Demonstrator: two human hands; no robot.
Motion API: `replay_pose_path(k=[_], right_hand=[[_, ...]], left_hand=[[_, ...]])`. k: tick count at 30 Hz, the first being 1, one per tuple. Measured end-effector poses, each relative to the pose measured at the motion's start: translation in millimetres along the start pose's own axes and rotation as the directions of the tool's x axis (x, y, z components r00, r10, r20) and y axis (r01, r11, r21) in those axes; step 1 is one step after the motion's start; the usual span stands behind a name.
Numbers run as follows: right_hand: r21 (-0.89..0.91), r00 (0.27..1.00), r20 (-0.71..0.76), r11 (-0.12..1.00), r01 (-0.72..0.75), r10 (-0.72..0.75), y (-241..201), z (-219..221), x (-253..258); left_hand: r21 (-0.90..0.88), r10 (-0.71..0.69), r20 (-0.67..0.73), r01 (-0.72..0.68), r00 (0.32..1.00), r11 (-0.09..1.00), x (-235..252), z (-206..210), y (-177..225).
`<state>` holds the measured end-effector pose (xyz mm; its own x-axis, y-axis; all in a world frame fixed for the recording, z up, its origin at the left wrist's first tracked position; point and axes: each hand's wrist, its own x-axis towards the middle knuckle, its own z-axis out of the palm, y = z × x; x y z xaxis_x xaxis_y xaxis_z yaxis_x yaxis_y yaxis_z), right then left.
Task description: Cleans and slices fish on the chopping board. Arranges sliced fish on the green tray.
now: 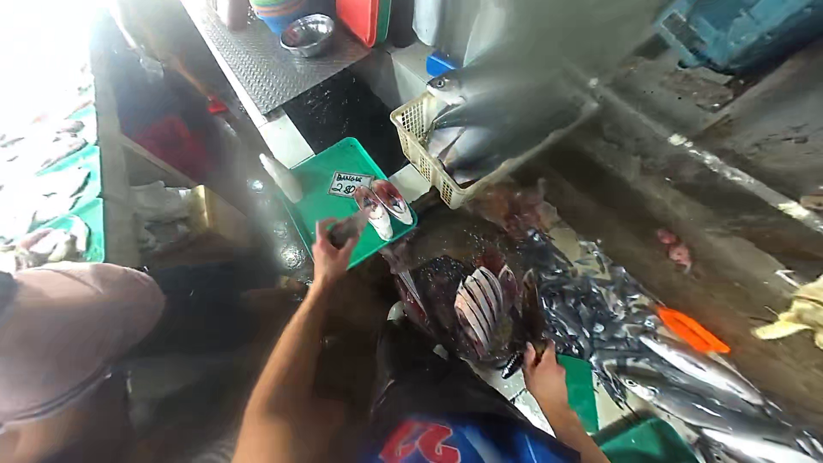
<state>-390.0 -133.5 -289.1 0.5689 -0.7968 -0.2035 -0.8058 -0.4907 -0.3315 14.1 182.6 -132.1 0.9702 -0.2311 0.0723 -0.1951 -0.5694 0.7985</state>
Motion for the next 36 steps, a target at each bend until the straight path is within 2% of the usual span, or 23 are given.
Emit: replay_pose_path(k=[2, 4, 7, 9, 11, 12, 13, 14, 16, 19, 20, 22, 24, 26, 28, 30, 32, 33, 34, 36], right_hand=[[-0.021, 0.999, 0.001, 0.999, -0.047, 0.047, -2.7, 2.3, 3.4], [-0.026, 0.997, -0.026, 0.997, -0.073, 0.072, -5.0, 6.9, 4.2], [-0.037, 0.993, -0.071, 0.995, -0.096, 0.093, -12.6, 2.9, -0.4], [-0.064, 0.990, -0.048, 0.989, -0.135, 0.132, -29.0, -3.4, 4.2], [-0.104, 0.990, -0.091, 0.988, -0.116, 0.106, -35.5, -6.5, -1.0], [-0.123, 0.989, -0.127, 0.988, -0.092, 0.076, -38.7, -4.7, 1.1], [-0.148, 0.987, -0.151, 0.986, -0.074, 0.051, -39.2, -1.3, 4.0], [-0.172, 0.986, -0.164, 0.983, -0.069, 0.040, -38.1, 2.5, 6.2], [-0.208, 0.985, -0.152, 0.972, -0.106, 0.075, -38.8, 8.4, 9.5], [-0.188, 0.981, -0.118, 0.966, -0.177, 0.157, -35.4, 6.2, 1.4], [-0.176, 0.977, -0.122, 0.965, -0.196, 0.176, -34.8, 4.6, -0.6], [-0.193, 0.975, -0.155, 0.963, -0.189, 0.160, -38.5, 5.5, 1.9], [-0.198, 0.974, -0.095, 0.955, -0.223, 0.207, -34.6, 10.7, 4.6], [-0.194, 0.981, -0.124, 0.965, -0.174, 0.151, -22.8, 16.9, 3.0], [-0.147, 0.980, -0.166, 0.980, -0.136, 0.111, -12.7, 19.2, -1.2], [-0.101, 0.986, -0.125, 0.987, -0.127, 0.114, -18.5, 17.2, 5.5], [-0.041, 0.991, -0.021, 0.990, -0.135, 0.134, -29.2, 5.5, 0.4], [-0.024, 0.983, 0.048, 0.984, -0.177, 0.178, -29.7, -3.1, -3.8], [-0.003, 0.972, 0.104, 0.977, -0.213, 0.212, -26.7, -10.1, -1.7], [0.046, 0.967, 0.150, 0.976, -0.215, 0.206, -13.6, -11.8, 6.7]], left_hand=[[0.156, 0.121, 0.025, -0.123, 0.992, 0.980, 85.0, -28.8, 5.2], [0.237, 0.109, 0.115, -0.134, 0.987, 0.962, 177.1, -49.6, 15.4], [0.315, -0.092, 0.272, 0.001, 0.958, 0.949, 303.1, -45.6, 15.8], [0.395, -0.298, 0.381, 0.138, 0.875, 0.908, 372.1, -32.4, 22.2], [0.490, -0.458, 0.490, 0.200, 0.742, 0.848, 401.4, -13.4, 30.2], [0.538, -0.490, 0.529, 0.173, 0.693, 0.825, 413.5, -5.3, 32.3], [0.572, -0.503, 0.535, 0.147, 0.679, 0.807, 424.4, 1.2, 30.5], [0.587, -0.503, 0.502, 0.150, 0.704, 0.795, 432.3, 7.2, 27.1], [0.525, -0.494, 0.418, 0.241, 0.763, 0.816, 449.7, 19.6, 15.2], [0.447, -0.502, 0.435, 0.305, 0.747, 0.841, 479.7, 49.8, -19.3], [0.428, -0.491, 0.444, 0.304, 0.749, 0.851, 478.1, 59.3, -26.4], [0.393, -0.437, 0.402, 0.280, 0.804, 0.876, 473.9, 67.1, -32.8], [0.359, -0.375, 0.322, 0.255, 0.869, 0.898, 463.1, 62.9, -44.5], [0.343, -0.306, 0.218, 0.221, 0.927, 0.913, 441.2, 55.0, -52.6], [0.318, -0.141, 0.121, 0.096, 0.983, 0.943, 389.2, 52.9, -45.8], [0.241, 0.113, 0.124, -0.140, 0.986, 0.960, 309.9, 53.0, -29.7], [0.085, 0.308, 0.253, -0.338, 0.917, 0.937, 197.3, 72.0, -10.6], [-0.003, 0.361, 0.381, -0.389, 0.851, 0.921, 131.7, 88.6, -2.9], [-0.070, 0.405, 0.510, -0.433, 0.759, 0.899, 71.7, 110.1, -1.1], [-0.192, 0.507, 0.725, -0.570, 0.467, 0.799, -28.6, 149.5, 0.1]])
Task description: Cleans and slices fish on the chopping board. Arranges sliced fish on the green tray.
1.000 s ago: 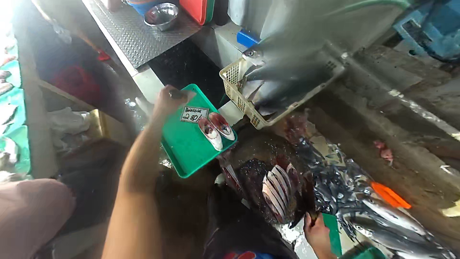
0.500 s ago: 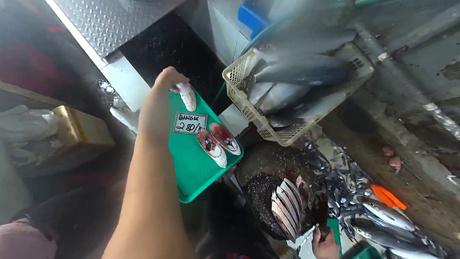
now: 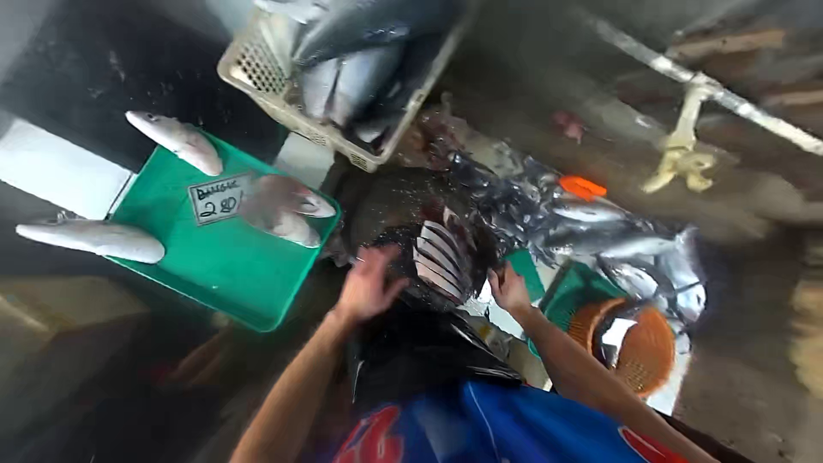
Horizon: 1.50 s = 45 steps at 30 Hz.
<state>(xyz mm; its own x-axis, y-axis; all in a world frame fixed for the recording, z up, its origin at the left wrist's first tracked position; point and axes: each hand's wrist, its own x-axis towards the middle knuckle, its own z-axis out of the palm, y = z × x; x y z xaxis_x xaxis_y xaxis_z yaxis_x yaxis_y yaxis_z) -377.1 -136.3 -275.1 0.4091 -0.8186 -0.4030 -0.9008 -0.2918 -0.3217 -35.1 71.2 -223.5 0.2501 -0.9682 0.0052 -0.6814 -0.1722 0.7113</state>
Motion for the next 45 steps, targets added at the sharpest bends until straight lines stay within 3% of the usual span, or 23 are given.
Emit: replay_pose_path(k=[2, 3, 6, 9, 12, 14, 16, 25, 28, 32, 37, 41, 45], right_hand=[[0.070, 0.998, 0.013, 0.995, 0.066, -0.067, 9.6, 5.0, 2.6], [0.091, 0.993, 0.023, 0.990, 0.109, -0.112, 12.5, 3.3, 5.1], [0.032, 0.985, 0.105, 0.991, 0.131, -0.134, 4.7, -24.8, 5.8], [0.068, 0.973, 0.164, 0.986, 0.152, -0.161, -10.1, -58.3, -11.7], [0.141, 0.935, 0.168, 0.947, 0.289, -0.311, -24.6, -85.1, -50.4], [0.095, 0.909, 0.227, 0.937, 0.337, -0.350, -37.3, -94.5, -75.0], [0.036, 0.879, 0.316, 0.930, 0.366, -0.358, -46.9, -93.7, -91.9], [-0.166, 0.830, 0.508, 0.919, 0.358, -0.232, -65.3, -68.3, -90.7], [-0.214, 0.842, 0.504, 0.917, 0.337, -0.192, -61.7, -50.4, -86.1], [-0.132, 0.875, 0.428, 0.942, 0.309, -0.227, -49.8, -10.1, -77.0], [-0.054, 0.838, 0.472, 0.940, 0.337, -0.273, -29.2, -33.2, -73.7], [-0.057, 0.799, 0.561, 0.954, 0.296, -0.214, -9.9, -66.7, -91.2], [-0.003, 0.843, 0.455, 0.946, 0.324, -0.287, -24.9, -75.4, -100.5]], left_hand=[[0.046, 0.213, 0.188, -0.225, 0.959, 0.973, -9.8, 70.1, 31.5], [0.074, 0.268, 0.214, -0.289, 0.939, 0.954, -9.1, 95.1, 40.3], [0.210, 0.210, 0.219, -0.256, 0.953, 0.943, -3.6, 126.9, 58.6], [0.275, 0.151, 0.258, -0.222, 0.954, 0.935, -9.1, 131.0, 60.5], [0.354, 0.193, 0.043, -0.195, 0.980, 0.915, -24.8, 140.1, 51.7], [0.378, 0.207, -0.101, -0.155, 0.973, 0.913, -37.4, 149.2, 47.0], [0.388, 0.213, -0.150, -0.140, 0.966, 0.911, -48.2, 157.1, 45.6], [0.401, 0.225, -0.172, -0.140, 0.959, 0.905, -49.8, 160.6, 48.5], [0.400, 0.227, -0.183, -0.139, 0.957, 0.906, -49.6, 159.2, 50.0], [0.397, 0.214, -0.210, -0.117, 0.954, 0.910, -52.6, 162.4, 51.5], [0.353, 0.195, -0.272, -0.091, 0.942, 0.931, -60.0, 173.6, 44.8], [0.353, 0.189, -0.300, -0.076, 0.935, 0.933, -66.0, 177.1, 35.7], [0.347, 0.229, -0.327, -0.109, 0.917, 0.932, -60.1, 172.0, 35.6]])
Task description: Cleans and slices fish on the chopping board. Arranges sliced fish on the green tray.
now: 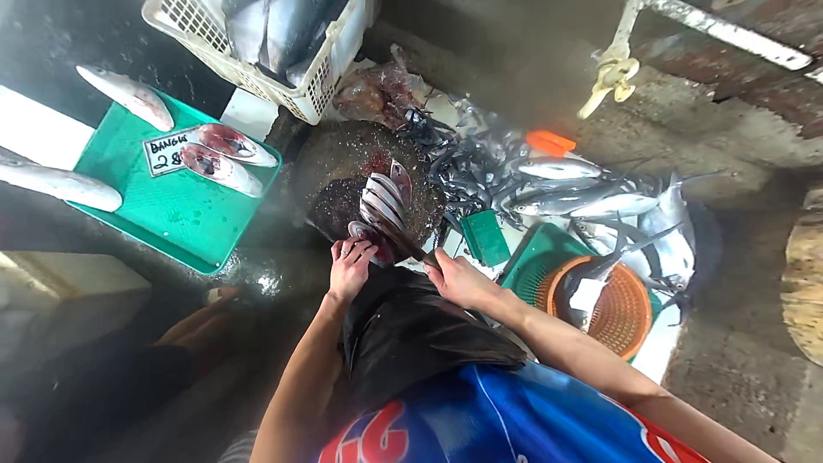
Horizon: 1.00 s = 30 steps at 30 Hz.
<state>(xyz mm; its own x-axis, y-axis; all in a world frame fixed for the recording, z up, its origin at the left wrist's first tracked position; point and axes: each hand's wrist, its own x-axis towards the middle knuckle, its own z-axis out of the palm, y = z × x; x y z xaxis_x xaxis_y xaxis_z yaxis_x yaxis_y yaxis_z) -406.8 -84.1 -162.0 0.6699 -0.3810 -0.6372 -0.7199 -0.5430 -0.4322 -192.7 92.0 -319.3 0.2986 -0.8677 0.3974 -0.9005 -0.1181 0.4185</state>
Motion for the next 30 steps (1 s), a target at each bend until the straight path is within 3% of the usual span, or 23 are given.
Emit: replay_pose_path(k=[5, 8, 10, 14, 18, 23, 30], right_hand=[[-0.078, 0.997, 0.055, 0.996, -0.046, 0.050, -22.5, 1.1, 54.2], [-0.054, 0.994, 0.101, 0.998, -0.044, 0.049, -9.4, -1.5, 44.5], [0.032, 0.999, 0.036, 0.999, -0.031, 0.029, 6.0, -1.6, 24.2], [0.202, 0.970, -0.243, 0.979, 0.037, 0.013, 11.0, -7.4, 15.0], [0.190, 0.950, -0.313, 0.980, 0.053, 0.010, 8.2, -20.7, 24.9], [0.146, 0.971, -0.240, 0.988, 0.048, -0.012, 1.8, -14.2, 20.9], [0.033, 0.998, -0.024, 0.997, -0.063, 0.064, -14.7, -5.4, 24.3]], left_hand=[[0.023, 0.082, 0.035, -0.082, 0.996, 0.996, 12.6, -4.3, -3.5], [0.021, 0.064, 0.019, -0.065, 0.998, 0.998, 10.5, -4.6, -2.5], [0.019, 0.023, 0.012, -0.023, 1.000, 1.000, 21.0, -1.8, 5.3], [-0.032, 0.013, 0.320, -0.003, 0.947, 0.999, 77.0, -11.1, 17.8], [0.019, 0.077, 0.470, -0.097, 0.879, 0.995, 92.5, -18.6, 6.4], [0.015, 0.128, 0.459, -0.152, 0.879, 0.988, 73.0, -20.9, -10.7], [-0.038, 0.203, 0.267, -0.200, 0.942, 0.979, 47.8, -10.5, -15.6]])
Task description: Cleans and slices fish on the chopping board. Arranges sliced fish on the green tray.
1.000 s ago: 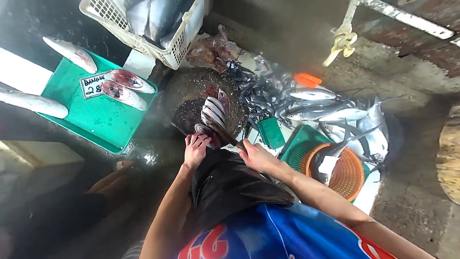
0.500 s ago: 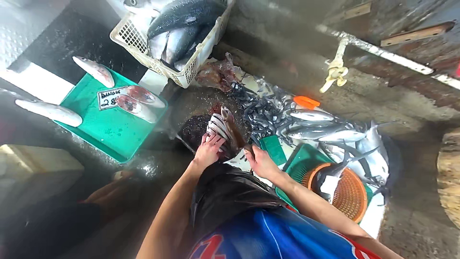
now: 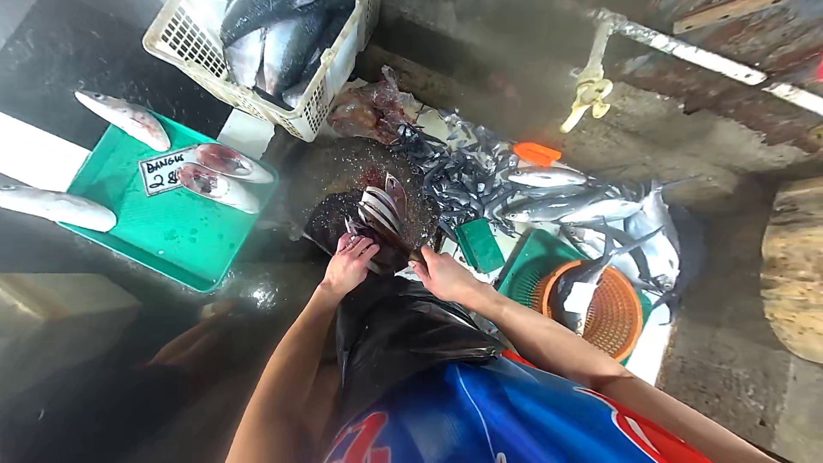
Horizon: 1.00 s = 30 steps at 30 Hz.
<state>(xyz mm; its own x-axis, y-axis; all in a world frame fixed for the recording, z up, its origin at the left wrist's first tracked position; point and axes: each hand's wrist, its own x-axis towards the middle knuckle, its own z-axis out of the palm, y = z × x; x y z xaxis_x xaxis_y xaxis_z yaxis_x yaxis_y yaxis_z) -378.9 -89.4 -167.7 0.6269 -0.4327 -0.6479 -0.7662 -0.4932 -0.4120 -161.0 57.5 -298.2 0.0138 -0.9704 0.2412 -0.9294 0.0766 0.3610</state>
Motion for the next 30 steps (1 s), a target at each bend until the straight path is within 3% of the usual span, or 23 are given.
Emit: replay_pose_path(k=[5, 10, 16, 21, 23, 27, 30], right_hand=[[-0.091, 0.998, 0.036, 0.994, -0.053, 0.056, -6.5, 9.9, 19.0], [-0.045, 0.998, -0.068, 0.999, -0.008, 0.005, -29.4, 24.3, 74.7], [-0.058, 0.998, 0.031, 0.997, -0.059, 0.061, -11.4, 11.8, 37.5], [0.024, 0.999, -0.035, 0.999, -0.023, 0.023, 1.8, 34.4, 57.7], [0.087, 0.996, -0.085, 0.996, 0.004, 0.003, 14.7, 39.2, 43.3], [0.251, 0.918, -0.395, 0.958, 0.142, -0.033, 25.5, 28.0, 17.7], [0.253, 0.901, -0.434, 0.961, 0.113, 0.008, 27.1, 9.0, 13.4]], left_hand=[[-0.005, -0.002, -0.029, 0.002, 1.000, 1.000, -0.6, 3.3, -2.8], [-0.031, -0.021, -0.019, 0.020, 1.000, 0.999, 0.9, 4.4, -3.5], [-0.045, -0.056, 0.007, 0.057, 0.998, 0.997, -6.5, -1.3, -4.2], [-0.086, -0.095, -0.012, 0.094, 0.995, 0.992, -3.8, 0.1, -3.4], [-0.095, -0.123, 0.047, 0.127, 0.991, 0.987, -8.6, 0.3, 4.0], [-0.099, -0.228, 0.255, 0.260, 0.940, 0.960, 28.4, -24.5, 13.0], [0.009, -0.163, 0.380, 0.172, 0.910, 0.985, 54.0, -26.0, 13.6]])
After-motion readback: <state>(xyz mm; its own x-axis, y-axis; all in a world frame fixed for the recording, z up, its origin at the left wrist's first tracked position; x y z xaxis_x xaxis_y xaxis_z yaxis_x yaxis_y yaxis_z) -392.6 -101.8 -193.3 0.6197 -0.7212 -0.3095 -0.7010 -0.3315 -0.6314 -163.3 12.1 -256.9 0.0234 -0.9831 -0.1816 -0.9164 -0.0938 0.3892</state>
